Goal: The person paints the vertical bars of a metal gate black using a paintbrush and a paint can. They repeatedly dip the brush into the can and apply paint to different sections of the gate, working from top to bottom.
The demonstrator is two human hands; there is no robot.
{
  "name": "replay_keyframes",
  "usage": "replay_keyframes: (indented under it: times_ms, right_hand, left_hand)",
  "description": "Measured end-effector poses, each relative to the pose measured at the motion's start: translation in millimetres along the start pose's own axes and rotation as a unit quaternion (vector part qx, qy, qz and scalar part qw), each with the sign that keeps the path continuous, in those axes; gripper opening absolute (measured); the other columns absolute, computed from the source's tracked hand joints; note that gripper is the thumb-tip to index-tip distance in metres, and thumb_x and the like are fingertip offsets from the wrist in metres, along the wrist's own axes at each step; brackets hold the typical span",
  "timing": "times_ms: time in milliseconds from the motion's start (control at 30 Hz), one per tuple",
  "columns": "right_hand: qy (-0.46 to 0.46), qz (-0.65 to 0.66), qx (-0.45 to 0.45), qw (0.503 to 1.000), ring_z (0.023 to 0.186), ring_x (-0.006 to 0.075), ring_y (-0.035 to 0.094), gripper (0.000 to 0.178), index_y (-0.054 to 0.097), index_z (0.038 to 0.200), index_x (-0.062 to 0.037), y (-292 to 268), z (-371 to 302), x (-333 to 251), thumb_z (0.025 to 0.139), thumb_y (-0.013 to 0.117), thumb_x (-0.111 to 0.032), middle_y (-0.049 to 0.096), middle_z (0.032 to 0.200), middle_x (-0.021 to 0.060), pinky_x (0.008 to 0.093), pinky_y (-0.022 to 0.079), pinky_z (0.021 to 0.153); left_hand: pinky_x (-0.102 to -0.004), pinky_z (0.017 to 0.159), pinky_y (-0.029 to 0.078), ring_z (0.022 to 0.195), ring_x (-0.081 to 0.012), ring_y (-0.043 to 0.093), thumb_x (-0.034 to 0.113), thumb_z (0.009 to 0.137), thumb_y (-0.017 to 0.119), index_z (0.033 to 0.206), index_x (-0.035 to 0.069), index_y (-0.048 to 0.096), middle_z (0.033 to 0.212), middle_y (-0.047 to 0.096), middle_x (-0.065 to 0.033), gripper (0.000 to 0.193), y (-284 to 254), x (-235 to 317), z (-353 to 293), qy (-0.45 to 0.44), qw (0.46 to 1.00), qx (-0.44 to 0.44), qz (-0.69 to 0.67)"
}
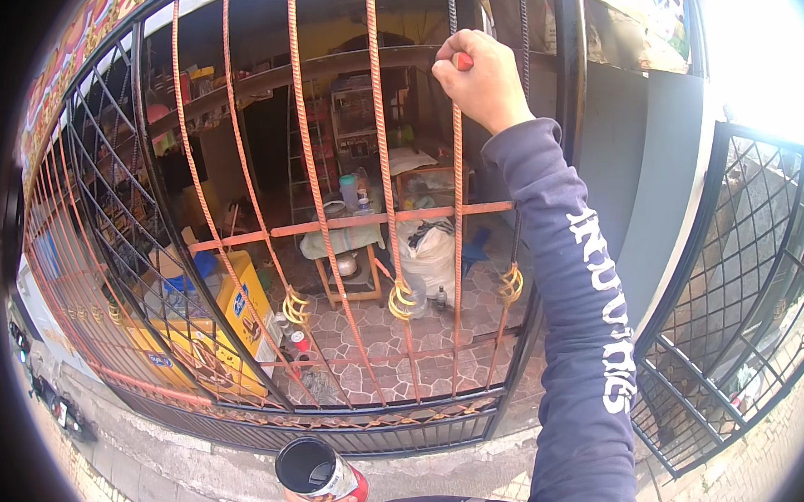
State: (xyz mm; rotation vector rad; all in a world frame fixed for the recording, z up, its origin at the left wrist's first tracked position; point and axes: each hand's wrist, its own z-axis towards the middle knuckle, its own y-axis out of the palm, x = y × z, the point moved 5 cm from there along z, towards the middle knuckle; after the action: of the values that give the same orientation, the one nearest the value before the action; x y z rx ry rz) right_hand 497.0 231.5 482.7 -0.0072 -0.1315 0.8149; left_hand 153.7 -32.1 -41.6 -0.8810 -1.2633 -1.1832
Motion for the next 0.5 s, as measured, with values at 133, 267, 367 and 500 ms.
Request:
replay_keyframes:
  times_ms: [133, 267, 367, 500]
  right_hand:
    - [0.021, -0.115, -0.102, 0.988, 0.079, 0.0297, 0.068, 0.019, 0.071, 0.088, -0.0031, 5, 29, 3, 0.078, 0.073, -0.019, 0.068, 0.083, 0.0132, 0.04, 0.055, 0.078]
    - [0.001, -0.118, -0.132, 0.984, 0.074, 0.0285, 0.067, 0.021, 0.072, 0.09, -0.0042, 5, 49, -9, 0.078, 0.074, -0.022, 0.068, 0.077, 0.0125, 0.0385, 0.055, 0.074]
    - [0.044, -0.172, -0.086, 0.98, 0.067, 0.0147, 0.063, 0.018, 0.069, 0.089, -0.002, -2, 55, -7, 0.082, 0.075, -0.016, 0.067, 0.072, 0.0089, 0.0302, 0.053, 0.067]
    - [0.012, -0.048, -0.122, 0.991, 0.07, 0.0205, 0.065, 0.018, 0.072, 0.088, -0.0039, 3, 47, -5, 0.079, 0.073, -0.02, 0.068, 0.073, 0.0097, 0.0337, 0.054, 0.071]
  left_hand:
    - [-0.036, 0.098, 0.053, 0.108, -0.0219, 0.066, 0.01, 0.058, 0.099, 0.132, -0.004, 0.056, 0.121, 0.067, -0.0128, 0.087, -3, 11, 0, 0.036, 0.998, 0.012, 0.048]
    - [-0.0364, 0.098, 0.053, 0.107, -0.0217, 0.067, 0.008, 0.059, 0.097, 0.131, -0.004, 0.056, 0.12, 0.067, -0.0134, 0.083, -16, 8, 4, -0.009, 1.0, -0.001, 0.018]
    - [-0.0365, 0.098, 0.053, 0.107, -0.0221, 0.067, 0.008, 0.06, 0.097, 0.131, -0.004, 0.056, 0.119, 0.068, -0.0135, 0.084, -28, 2, 10, -0.002, 0.999, 0.009, 0.042]
    - [-0.0369, 0.098, 0.054, 0.109, -0.0222, 0.067, 0.01, 0.06, 0.098, 0.132, -0.003, 0.055, 0.12, 0.067, -0.0133, 0.086, -41, -6, 18, 0.01, 0.999, 0.021, 0.028]
